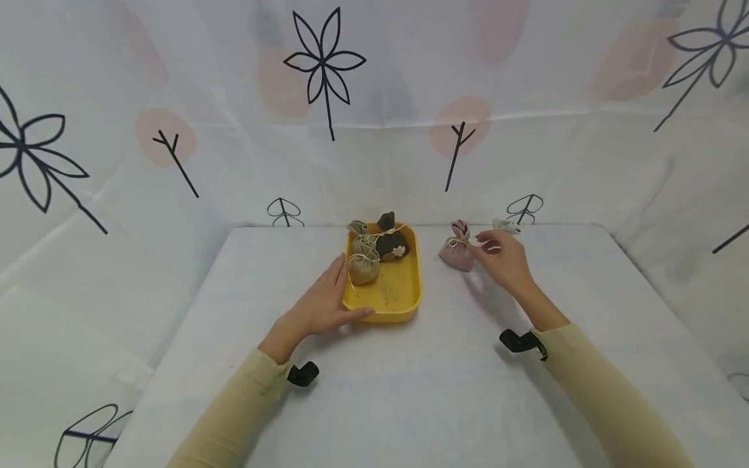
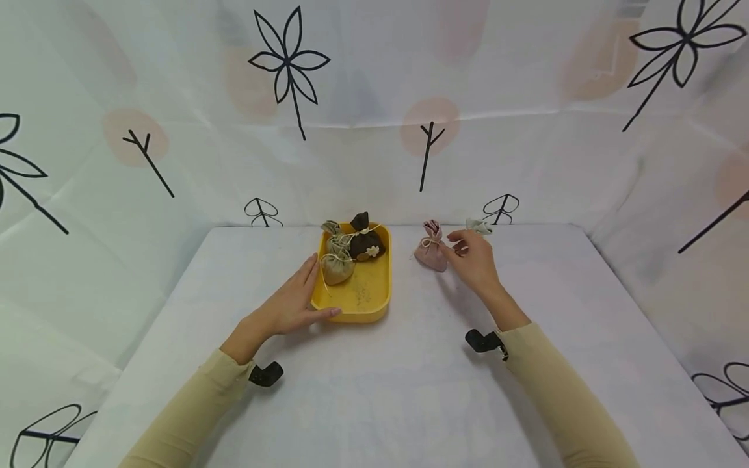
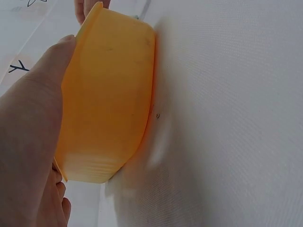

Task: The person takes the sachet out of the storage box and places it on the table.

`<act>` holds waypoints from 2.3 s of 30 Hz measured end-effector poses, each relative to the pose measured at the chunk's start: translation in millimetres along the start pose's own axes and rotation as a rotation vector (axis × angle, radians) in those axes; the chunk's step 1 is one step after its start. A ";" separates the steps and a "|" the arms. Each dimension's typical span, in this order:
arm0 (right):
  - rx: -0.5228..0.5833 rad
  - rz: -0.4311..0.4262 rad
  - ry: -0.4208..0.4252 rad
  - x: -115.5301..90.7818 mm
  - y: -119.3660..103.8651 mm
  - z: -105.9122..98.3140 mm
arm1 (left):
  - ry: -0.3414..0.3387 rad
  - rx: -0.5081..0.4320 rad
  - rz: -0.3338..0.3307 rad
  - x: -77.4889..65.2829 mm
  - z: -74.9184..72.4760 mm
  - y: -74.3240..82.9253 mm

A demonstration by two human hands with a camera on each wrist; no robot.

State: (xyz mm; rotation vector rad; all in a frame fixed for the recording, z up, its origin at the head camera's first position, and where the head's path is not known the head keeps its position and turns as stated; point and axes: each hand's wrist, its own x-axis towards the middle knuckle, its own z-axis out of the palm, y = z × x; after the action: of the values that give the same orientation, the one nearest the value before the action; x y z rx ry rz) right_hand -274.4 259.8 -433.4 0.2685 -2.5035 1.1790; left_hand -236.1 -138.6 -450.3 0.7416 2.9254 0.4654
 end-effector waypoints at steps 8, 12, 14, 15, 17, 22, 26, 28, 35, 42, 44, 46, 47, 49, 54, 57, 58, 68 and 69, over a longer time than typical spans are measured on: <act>0.046 -0.047 -0.032 -9.0 -26.9 3.2 | -0.002 0.001 -0.004 0.7 -1.5 -0.2; 0.067 -0.093 -0.053 -9.4 -38.4 13.5 | -0.001 -0.002 0.000 1.1 -2.3 -0.2; 0.068 -0.107 -0.065 -9.4 -44.0 19.3 | 0.000 -0.006 0.004 1.4 -2.2 -0.3; 0.074 -0.111 -0.073 -9.5 -46.6 22.1 | -0.001 -0.008 0.004 1.7 -2.2 -0.4; 0.086 -0.115 -0.097 -9.7 -51.6 27.7 | -0.003 -0.009 0.003 2.1 -2.4 -0.3; 0.092 -0.136 -0.159 -9.0 -61.7 42.3 | -0.012 -0.001 -0.002 2.4 -3.3 0.9; 0.083 -0.180 -0.179 -7.8 -67.3 56.1 | -0.016 -0.002 -0.005 1.9 -3.5 1.5; 0.090 -0.197 -0.193 -7.2 -71.2 63.0 | -0.018 -0.008 -0.008 1.1 -3.3 1.7; 0.124 -0.178 -0.254 -2.8 -83.9 87.5 | -0.014 -0.003 -0.011 -1.2 -2.8 1.5; 0.162 -0.139 -0.317 1.9 -99.3 108.5 | -0.005 -0.004 -0.005 -0.8 -1.4 0.0; 0.156 -0.136 -0.324 4.6 -100.8 113.4 | -0.004 -0.008 -0.006 -0.3 -1.8 0.3; 0.145 -0.123 -0.331 7.6 -102.5 117.7 | -0.005 -0.013 -0.007 -0.2 -2.5 0.9; 0.135 -0.111 -0.336 9.0 -103.4 120.0 | -0.006 -0.013 -0.008 -0.3 -2.6 1.0; 0.111 -0.080 -0.346 10.9 -106.9 123.7 | -0.007 -0.010 -0.009 -0.6 -2.8 0.8; 0.058 -0.034 -0.369 14.5 -111.5 134.4 | -0.005 0.007 0.001 -1.1 -2.3 0.4; 0.040 -0.031 -0.372 15.2 -110.7 139.2 | -0.005 0.005 0.002 -0.9 -2.5 1.2; 0.038 -0.028 -0.371 15.0 -110.2 140.3 | -0.004 0.004 0.004 -0.6 -2.3 1.3; 0.057 -0.070 -0.360 11.0 -110.0 139.3 | 0.016 -0.009 0.003 0.5 -0.8 1.3; 0.059 -0.073 -0.362 10.7 -110.0 139.3 | 0.017 -0.010 0.003 0.1 -0.8 1.1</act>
State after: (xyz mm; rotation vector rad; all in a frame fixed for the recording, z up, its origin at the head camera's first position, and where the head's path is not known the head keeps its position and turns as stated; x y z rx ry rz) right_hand -282.5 82.2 -433.4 0.6350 -2.7351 1.2710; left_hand -235.8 -137.8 -449.2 0.7444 2.9356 0.4891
